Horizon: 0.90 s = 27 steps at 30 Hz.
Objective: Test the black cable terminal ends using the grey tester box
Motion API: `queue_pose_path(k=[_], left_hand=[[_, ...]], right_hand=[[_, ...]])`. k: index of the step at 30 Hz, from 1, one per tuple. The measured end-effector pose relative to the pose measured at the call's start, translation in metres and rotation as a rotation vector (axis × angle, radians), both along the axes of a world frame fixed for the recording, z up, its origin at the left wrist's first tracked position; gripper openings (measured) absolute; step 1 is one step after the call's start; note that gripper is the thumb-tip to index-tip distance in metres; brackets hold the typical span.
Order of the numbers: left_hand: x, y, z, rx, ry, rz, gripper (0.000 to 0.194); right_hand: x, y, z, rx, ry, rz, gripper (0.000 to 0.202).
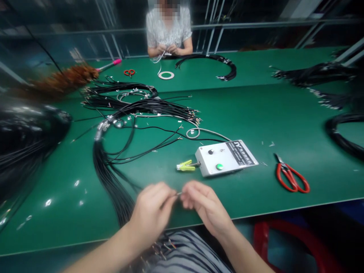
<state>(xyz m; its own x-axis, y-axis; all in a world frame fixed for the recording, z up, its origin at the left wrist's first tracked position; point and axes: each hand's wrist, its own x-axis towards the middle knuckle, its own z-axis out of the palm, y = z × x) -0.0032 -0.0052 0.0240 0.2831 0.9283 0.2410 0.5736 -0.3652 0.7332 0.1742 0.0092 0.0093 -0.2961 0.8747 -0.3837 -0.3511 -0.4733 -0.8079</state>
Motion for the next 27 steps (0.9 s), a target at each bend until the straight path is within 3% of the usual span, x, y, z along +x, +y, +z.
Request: queue_pose_path(k=[3,10,19,27], left_hand=[[0.002,0.0,-0.003,0.051,0.021,0.002,0.019],[0.004,0.002,-0.005,-0.087,-0.122,0.08,0.018],[0.002,0.0,-0.006,-0.127,-0.118,0.077,0.016],[0.0,0.0,-0.002,-0.161,-0.134,0.047,0.018]], right_hand=[[-0.006,-0.003,-0.002,-0.054,0.06,-0.025,0.027],[-0.019,-0.015,-0.016,-0.102,0.153,-0.113,0.026],[-0.003,-0.004,-0.009,0.089,-0.026,-0.013,0.019],[-0.003,-0.003,-0.016,0.097,-0.047,-0.002,0.018]])
